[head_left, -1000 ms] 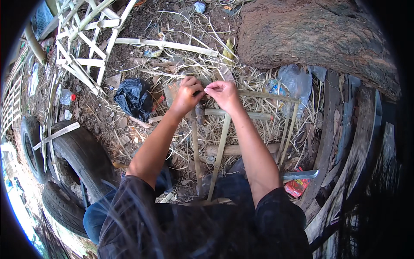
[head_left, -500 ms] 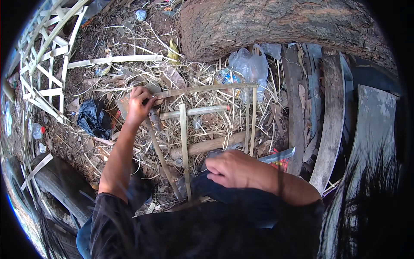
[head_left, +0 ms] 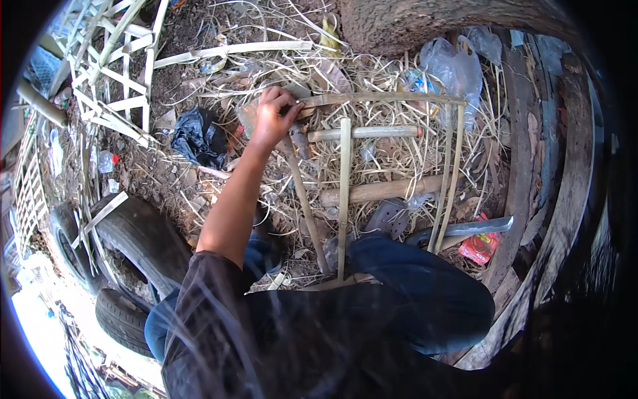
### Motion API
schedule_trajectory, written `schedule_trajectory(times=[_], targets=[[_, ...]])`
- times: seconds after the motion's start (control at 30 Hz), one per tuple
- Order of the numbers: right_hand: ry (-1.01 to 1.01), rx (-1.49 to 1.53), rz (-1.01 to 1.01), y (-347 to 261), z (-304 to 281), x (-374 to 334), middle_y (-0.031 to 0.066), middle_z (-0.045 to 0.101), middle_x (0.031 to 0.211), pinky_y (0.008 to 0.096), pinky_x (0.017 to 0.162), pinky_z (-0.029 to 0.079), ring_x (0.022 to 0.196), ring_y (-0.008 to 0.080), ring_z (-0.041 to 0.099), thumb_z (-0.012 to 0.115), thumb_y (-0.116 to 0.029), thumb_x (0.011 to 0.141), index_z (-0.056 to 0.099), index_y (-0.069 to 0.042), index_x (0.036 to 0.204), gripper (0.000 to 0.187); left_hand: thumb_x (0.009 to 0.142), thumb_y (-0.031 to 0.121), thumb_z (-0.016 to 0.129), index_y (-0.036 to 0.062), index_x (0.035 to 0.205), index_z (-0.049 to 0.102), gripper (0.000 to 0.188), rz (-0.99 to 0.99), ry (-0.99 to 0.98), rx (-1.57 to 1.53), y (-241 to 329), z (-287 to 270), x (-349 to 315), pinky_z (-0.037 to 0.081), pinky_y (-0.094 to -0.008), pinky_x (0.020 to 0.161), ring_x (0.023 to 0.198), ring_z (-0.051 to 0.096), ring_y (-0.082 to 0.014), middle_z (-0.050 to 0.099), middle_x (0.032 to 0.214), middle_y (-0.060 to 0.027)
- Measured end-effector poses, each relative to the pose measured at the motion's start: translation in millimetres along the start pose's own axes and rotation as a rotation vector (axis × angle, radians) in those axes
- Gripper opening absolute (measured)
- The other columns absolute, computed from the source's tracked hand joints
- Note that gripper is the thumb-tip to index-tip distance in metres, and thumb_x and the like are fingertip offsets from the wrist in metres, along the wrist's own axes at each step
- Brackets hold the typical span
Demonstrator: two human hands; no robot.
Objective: The person constructs a wooden frame by positioning thin bamboo strips and driving small nails into the joints using a hammer.
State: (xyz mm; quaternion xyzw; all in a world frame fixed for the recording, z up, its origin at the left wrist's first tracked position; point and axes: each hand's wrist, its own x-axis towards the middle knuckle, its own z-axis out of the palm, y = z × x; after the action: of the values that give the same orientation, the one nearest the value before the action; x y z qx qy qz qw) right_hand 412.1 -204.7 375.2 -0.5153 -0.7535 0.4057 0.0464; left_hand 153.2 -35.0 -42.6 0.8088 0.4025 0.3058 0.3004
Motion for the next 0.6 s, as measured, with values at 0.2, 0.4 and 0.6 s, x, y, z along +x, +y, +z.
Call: schedule_trajectory(times=[0.2,0.4,0.6], targets=[[0.017,0.070,0.078,3.3,14.9,22.1,0.0083,0.047,0.055,0.0382,0.048,0.037,0.047,0.0288,0.050,0.068,0.004,0.070,0.042,-0.009,0.061,0.030,0.073,0.009,0.079,0.0041,0.077,0.062,0.018,-0.048,-0.020,-0.066,-13.5,-13.0,-2.2,0.042,-0.0413,0.086,0.095,0.053,-0.0302,0.060,0.088,-0.0071],[0.095,0.175,0.238,20.3,48.7,40.1,0.0085,0.043,0.052,0.0383,0.046,0.034,0.045,0.0299,0.046,0.070,0.010,0.065,0.039,-0.009,0.059,0.037,0.072,0.008,0.080,0.0024,0.076,0.061,0.020,0.001,0.035,-0.066,-20.2,-16.4,0.3,0.043,-0.0384,0.080,0.090,0.054,-0.0284,0.060,0.086,-0.0076],[0.048,0.283,0.295,79.1,118.5,93.7,0.0120,0.045,0.054,0.0364,0.047,0.037,0.047,0.0310,0.046,0.066,0.003,0.073,0.040,-0.004,0.066,0.027,0.071,0.007,0.080,0.0025,0.076,0.061,0.020,-0.036,0.037,-0.006,-36.6,-50.6,-7.1,0.043,-0.0388,0.082,0.092,0.053,-0.0281,0.060,0.086,-0.0069]])
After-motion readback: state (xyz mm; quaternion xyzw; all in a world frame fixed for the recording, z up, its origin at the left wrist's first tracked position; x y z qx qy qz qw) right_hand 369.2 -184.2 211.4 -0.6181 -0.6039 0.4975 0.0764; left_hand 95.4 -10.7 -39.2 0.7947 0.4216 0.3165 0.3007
